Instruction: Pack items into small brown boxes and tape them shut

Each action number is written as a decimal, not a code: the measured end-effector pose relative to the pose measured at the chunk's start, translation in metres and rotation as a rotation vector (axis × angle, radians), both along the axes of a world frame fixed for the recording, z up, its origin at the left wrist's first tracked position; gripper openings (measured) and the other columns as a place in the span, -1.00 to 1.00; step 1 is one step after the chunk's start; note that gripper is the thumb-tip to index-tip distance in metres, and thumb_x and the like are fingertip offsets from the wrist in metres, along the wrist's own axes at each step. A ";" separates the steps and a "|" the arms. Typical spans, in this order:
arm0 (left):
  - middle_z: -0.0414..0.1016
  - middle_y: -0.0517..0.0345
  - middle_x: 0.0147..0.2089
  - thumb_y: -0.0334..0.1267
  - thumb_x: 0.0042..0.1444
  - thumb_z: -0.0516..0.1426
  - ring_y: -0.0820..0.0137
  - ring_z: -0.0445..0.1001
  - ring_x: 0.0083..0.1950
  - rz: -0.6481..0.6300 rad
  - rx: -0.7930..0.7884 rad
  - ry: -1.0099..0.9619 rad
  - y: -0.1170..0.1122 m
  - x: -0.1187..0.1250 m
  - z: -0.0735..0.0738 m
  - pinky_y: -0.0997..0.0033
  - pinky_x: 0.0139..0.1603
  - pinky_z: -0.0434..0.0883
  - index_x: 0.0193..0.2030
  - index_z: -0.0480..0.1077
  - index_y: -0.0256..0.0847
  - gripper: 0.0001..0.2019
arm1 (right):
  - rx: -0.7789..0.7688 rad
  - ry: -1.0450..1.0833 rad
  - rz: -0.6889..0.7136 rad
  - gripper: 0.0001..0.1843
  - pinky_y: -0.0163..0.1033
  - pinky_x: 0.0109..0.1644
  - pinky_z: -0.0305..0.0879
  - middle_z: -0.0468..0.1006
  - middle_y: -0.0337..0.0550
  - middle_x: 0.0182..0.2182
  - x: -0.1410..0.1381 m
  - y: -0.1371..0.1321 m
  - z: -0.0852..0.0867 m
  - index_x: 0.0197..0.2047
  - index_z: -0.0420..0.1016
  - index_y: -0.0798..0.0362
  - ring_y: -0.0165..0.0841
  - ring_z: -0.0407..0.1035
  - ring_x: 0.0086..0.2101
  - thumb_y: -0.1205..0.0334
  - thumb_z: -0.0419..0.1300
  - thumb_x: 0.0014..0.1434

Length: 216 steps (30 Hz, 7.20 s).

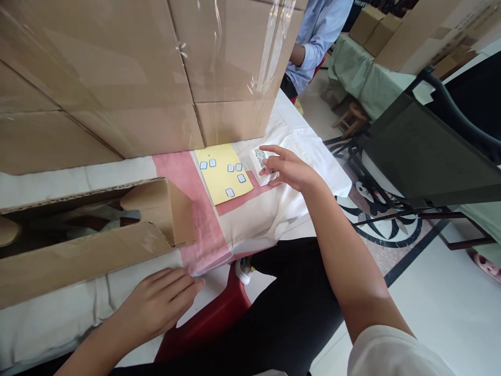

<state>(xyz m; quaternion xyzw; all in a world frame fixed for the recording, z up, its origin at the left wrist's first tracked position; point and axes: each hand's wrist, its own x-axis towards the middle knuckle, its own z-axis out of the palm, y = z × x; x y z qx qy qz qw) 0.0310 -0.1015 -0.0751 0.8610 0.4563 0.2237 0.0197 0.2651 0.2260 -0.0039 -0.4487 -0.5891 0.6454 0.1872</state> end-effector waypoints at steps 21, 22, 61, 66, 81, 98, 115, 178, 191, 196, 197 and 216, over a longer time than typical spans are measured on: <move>0.42 0.19 -0.37 -0.52 0.29 0.07 0.34 0.41 -0.29 0.004 0.017 0.007 0.001 0.001 0.001 0.28 -0.20 0.32 -0.06 0.45 -0.24 -0.80 | 0.102 0.068 -0.375 -0.62 -0.07 -0.33 0.52 0.33 -0.25 -0.48 -0.017 -0.009 -0.015 -0.14 0.42 -0.05 -0.11 0.52 -0.19 0.08 0.36 -0.04; 0.43 0.18 -0.36 -0.53 0.29 0.07 0.33 0.41 -0.28 0.005 0.018 0.007 0.000 0.001 0.001 0.28 -0.19 0.33 -0.06 0.45 -0.24 -0.80 | 0.116 0.061 -0.389 -0.61 -0.08 -0.32 0.52 0.33 -0.25 -0.48 -0.018 -0.009 -0.016 -0.13 0.41 -0.06 -0.12 0.51 -0.20 0.08 0.35 -0.03; 0.44 0.16 -0.33 -0.55 0.29 0.07 0.31 0.41 -0.25 0.001 0.030 -0.010 -0.003 0.002 -0.003 0.26 -0.19 0.30 -0.05 0.46 -0.28 -0.79 | 0.227 0.191 -0.588 -0.61 -0.28 -0.43 0.42 0.36 -0.34 -0.45 -0.036 -0.021 -0.031 -0.10 0.30 -0.09 -0.39 0.35 -0.43 0.14 0.30 0.00; 0.43 0.17 -0.34 -0.55 0.27 0.08 0.31 0.39 -0.27 0.000 0.023 0.001 -0.003 0.001 -0.004 0.25 -0.21 0.29 -0.04 0.46 -0.27 -0.78 | 0.209 0.229 -0.632 -0.61 -0.31 -0.49 0.38 0.37 -0.36 -0.49 -0.036 -0.018 -0.034 -0.12 0.33 -0.07 -0.40 0.34 -0.45 0.17 0.30 -0.04; 0.43 0.17 -0.34 -0.55 0.27 0.08 0.32 0.38 -0.29 -0.003 0.020 -0.009 0.000 0.001 0.001 0.26 -0.22 0.29 -0.06 0.46 -0.27 -0.79 | 0.222 0.230 -0.640 -0.60 -0.34 -0.48 0.39 0.38 -0.36 -0.47 -0.036 -0.018 -0.035 -0.11 0.33 -0.07 -0.42 0.35 -0.44 0.15 0.30 -0.04; 0.40 0.19 -0.37 -0.53 0.27 0.09 0.32 0.37 -0.31 0.001 0.010 0.004 -0.002 0.000 -0.001 0.25 -0.25 0.28 -0.04 0.46 -0.27 -0.79 | 0.216 0.213 -0.670 -0.54 -0.26 -0.42 0.46 0.35 -0.38 -0.46 -0.033 -0.009 -0.035 -0.13 0.28 -0.10 -0.41 0.33 -0.45 0.07 0.35 -0.07; 0.39 0.20 -0.39 -0.54 0.27 0.09 0.34 0.37 -0.32 0.003 0.016 0.001 -0.001 0.000 0.001 0.26 -0.26 0.27 -0.08 0.46 -0.27 -0.81 | 0.228 0.191 -0.749 -0.55 -0.33 -0.46 0.42 0.33 -0.40 -0.48 -0.031 -0.006 -0.031 -0.14 0.27 -0.10 -0.43 0.30 -0.47 0.09 0.34 -0.08; 0.42 0.17 -0.35 -0.55 0.25 0.09 0.31 0.39 -0.28 0.000 0.025 -0.002 0.000 0.001 -0.001 0.25 -0.22 0.30 -0.05 0.47 -0.29 -0.78 | 0.254 0.180 -0.839 -0.55 -0.06 -0.31 0.65 0.25 -0.46 -0.50 -0.002 0.025 -0.019 -0.19 0.19 -0.10 -0.50 0.09 -0.56 0.09 0.40 0.02; 0.43 0.17 -0.35 -0.55 0.26 0.09 0.31 0.38 -0.29 0.003 0.020 0.001 0.000 0.002 -0.002 0.25 -0.22 0.28 -0.06 0.47 -0.28 -0.79 | 0.264 0.171 -0.896 -0.59 -0.14 -0.31 0.61 0.27 -0.43 -0.44 0.001 0.026 -0.010 -0.16 0.18 -0.10 -0.51 0.10 -0.55 0.14 0.36 0.07; 0.41 0.19 -0.37 -0.54 0.27 0.10 0.32 0.38 -0.30 -0.008 0.024 0.004 -0.001 0.001 -0.003 0.25 -0.23 0.27 -0.06 0.47 -0.28 -0.81 | 0.259 0.114 -0.874 -0.53 -0.12 -0.31 0.59 0.22 -0.43 -0.45 0.005 0.031 -0.015 -0.17 0.16 -0.10 -0.49 0.11 -0.54 0.05 0.38 0.06; 0.41 0.19 -0.37 -0.54 0.28 0.10 0.31 0.38 -0.30 -0.010 0.025 0.005 -0.001 0.001 -0.003 0.24 -0.23 0.27 -0.07 0.47 -0.28 -0.81 | 0.261 0.091 -0.854 -0.53 -0.11 -0.32 0.58 0.22 -0.42 -0.45 0.006 0.033 -0.017 -0.17 0.16 -0.10 -0.48 0.12 -0.54 0.01 0.39 0.06; 0.48 0.16 -0.33 -0.54 0.27 0.06 0.30 0.47 -0.19 0.008 0.007 -0.018 0.001 0.001 -0.011 0.26 -0.12 0.36 -0.05 0.48 -0.26 -0.76 | 0.393 0.089 -0.905 -0.60 -0.37 -0.49 0.25 0.31 -0.36 -0.42 -0.007 0.022 -0.035 -0.07 0.13 -0.11 -0.42 0.29 -0.45 0.17 0.24 0.09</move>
